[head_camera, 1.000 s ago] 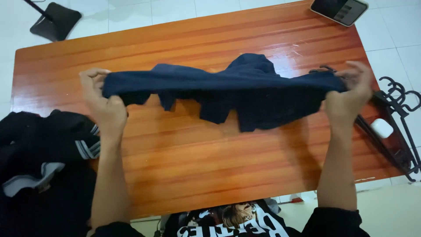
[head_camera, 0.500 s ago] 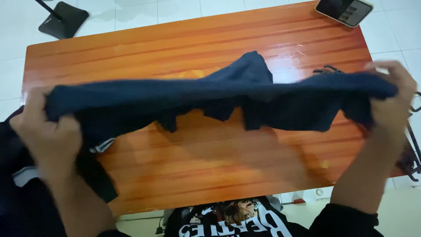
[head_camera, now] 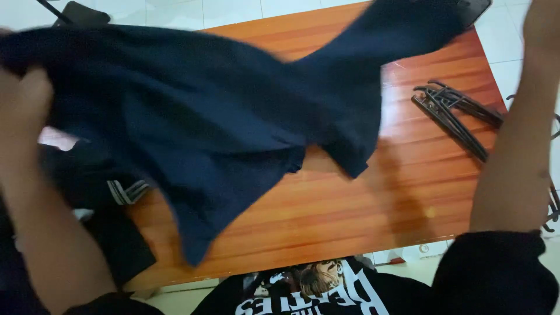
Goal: Smoothing out a navy blue polo shirt on a wooden table.
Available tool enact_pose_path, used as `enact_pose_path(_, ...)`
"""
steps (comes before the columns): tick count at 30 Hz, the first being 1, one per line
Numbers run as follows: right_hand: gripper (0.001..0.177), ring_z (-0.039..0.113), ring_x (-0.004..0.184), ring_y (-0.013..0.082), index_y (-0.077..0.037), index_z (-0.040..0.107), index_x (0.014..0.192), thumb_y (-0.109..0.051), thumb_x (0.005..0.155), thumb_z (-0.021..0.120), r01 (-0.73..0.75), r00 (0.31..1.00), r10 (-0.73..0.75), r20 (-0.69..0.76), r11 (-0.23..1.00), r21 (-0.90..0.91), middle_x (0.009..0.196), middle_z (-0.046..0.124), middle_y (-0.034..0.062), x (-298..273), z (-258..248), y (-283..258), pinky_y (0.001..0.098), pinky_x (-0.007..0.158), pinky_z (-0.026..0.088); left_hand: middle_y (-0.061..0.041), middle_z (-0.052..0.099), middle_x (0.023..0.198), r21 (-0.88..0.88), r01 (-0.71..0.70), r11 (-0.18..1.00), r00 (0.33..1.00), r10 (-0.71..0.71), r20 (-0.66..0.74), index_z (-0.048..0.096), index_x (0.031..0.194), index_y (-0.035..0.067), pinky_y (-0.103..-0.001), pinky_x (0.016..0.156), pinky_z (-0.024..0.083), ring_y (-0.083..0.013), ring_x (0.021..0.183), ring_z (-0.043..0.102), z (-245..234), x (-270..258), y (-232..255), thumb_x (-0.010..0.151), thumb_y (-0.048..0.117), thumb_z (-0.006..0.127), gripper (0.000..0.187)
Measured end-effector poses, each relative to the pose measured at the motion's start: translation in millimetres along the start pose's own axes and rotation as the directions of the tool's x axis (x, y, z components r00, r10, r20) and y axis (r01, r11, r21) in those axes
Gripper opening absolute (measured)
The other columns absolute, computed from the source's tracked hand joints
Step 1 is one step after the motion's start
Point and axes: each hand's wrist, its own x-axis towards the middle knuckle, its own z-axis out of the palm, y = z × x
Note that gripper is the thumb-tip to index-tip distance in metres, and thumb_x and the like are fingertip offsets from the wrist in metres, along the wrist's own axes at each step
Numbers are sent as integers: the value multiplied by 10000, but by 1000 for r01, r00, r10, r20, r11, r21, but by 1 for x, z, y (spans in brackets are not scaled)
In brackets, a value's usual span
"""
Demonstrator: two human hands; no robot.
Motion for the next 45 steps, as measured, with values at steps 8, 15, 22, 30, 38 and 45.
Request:
enact_pose_path(8,318,704,870,294,-75,728,1139,-326,972,626,-187,899,198,390,980,-67,1009,742,123,-75,153,-147,444,756,558,-291,563,1367,446,-324,835,925,179,336,558,1422,-11,-571,994,466,-448,1267,539,59,-73,59,933,430,740,683)
enact_pose_path(15,1116,676,971,403,5,621,1337,-789,567,767,453,882,-364,300,829,-328,1186,646,249,-159,214,-195,424,740,572,-206,722,1095,233,-347,909,534,-13,846,697,1072,45,-425,912,557,-367,1068,688,60,-196,96,728,634,806,691)
enact_pose_path(22,513,699,958,386,-30,730,1084,-492,861,758,165,848,81,524,899,-405,1192,666,162,-136,253,-141,477,828,576,-168,698,983,46,-472,880,585,274,763,654,1039,76,-489,783,550,-404,934,679,75,-221,59,867,248,668,243)
enact_pose_path(30,501,581,856,171,20,572,1250,-480,1249,539,-400,901,37,433,461,792,1038,585,109,-32,183,-141,330,802,546,-180,698,967,167,-378,910,841,262,474,602,953,39,-508,740,541,-407,929,671,15,-185,79,900,216,657,193)
enact_pose_path(38,377,683,797,298,-86,701,1140,-425,983,658,-142,904,-15,428,932,332,1005,695,155,-120,254,-192,392,678,560,-190,693,1013,260,-358,897,851,199,486,615,1076,40,-465,767,574,-384,935,692,45,-206,73,931,407,697,403)
enact_pose_path(45,552,631,1023,337,-181,718,1212,-401,717,825,561,773,-499,392,826,-57,1230,606,160,-189,310,-215,426,663,568,-220,651,1113,292,-367,883,800,140,583,554,1287,21,-487,817,561,-418,1025,652,78,-224,56,834,358,756,600)
